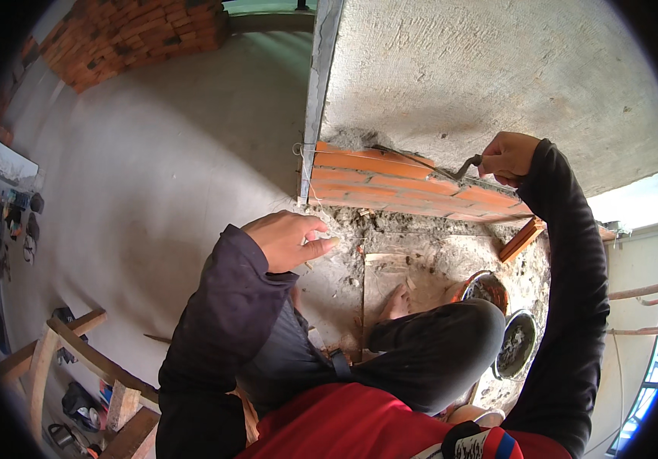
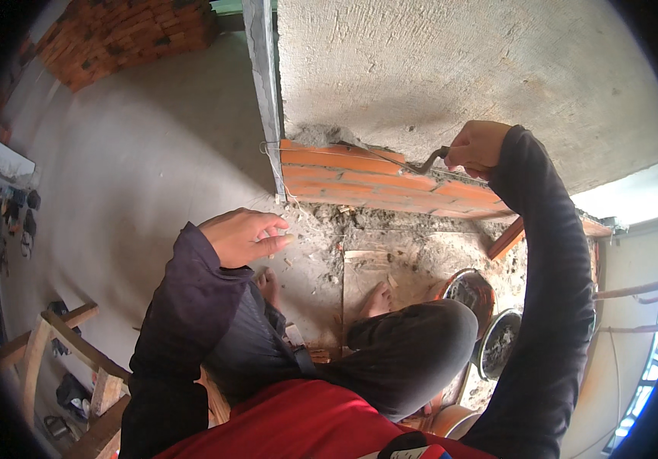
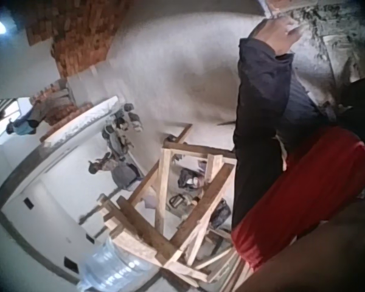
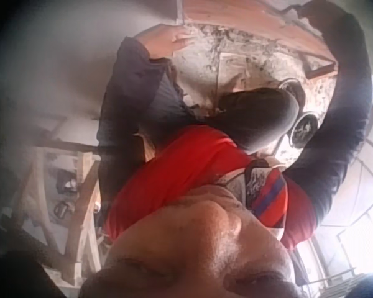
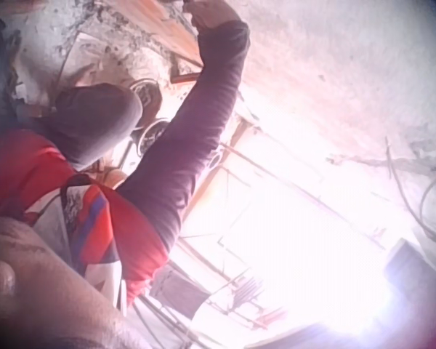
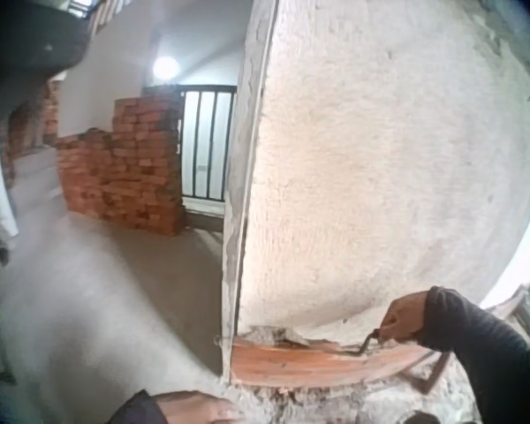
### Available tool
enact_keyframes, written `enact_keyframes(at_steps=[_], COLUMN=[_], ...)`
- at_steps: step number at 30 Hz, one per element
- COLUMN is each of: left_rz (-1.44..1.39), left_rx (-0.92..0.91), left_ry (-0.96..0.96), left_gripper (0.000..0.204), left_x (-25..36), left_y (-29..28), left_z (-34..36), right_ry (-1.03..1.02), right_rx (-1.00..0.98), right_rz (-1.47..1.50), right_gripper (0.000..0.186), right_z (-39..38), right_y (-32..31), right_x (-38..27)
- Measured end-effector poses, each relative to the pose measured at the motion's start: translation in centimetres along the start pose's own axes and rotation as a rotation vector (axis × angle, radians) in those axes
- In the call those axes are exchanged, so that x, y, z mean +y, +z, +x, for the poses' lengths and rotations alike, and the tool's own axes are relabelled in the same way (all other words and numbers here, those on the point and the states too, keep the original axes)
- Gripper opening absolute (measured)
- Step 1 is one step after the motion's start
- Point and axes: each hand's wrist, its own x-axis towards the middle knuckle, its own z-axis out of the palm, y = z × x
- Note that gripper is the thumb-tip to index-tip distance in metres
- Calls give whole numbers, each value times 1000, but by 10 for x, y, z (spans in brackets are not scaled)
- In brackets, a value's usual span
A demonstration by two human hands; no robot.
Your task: The person applies mortar from a bucket onto a wall and places bricks on top of it using a trowel.
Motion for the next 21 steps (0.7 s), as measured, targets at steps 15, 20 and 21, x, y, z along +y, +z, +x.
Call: enact_keyframes(at_steps=[15, 20, 21], left_rz=[-24, -32, -30], left_rx=[-3, -8, -7], left_ry=[-13, -32, -30], left_gripper=[46, 46, 46], left_x=[-2, 0, 0], left_y=[2, 2, 2], left_z=[3, 6, 5], right_ry=[111, 61, 39], right_rx=[58, 73, 96], right_rz=[109, 142, 144], right_gripper=[25, 24, 26], right_z=[-23, -27, -29], right_y=[2, 5, 8], right_x=[57, 62, 56])
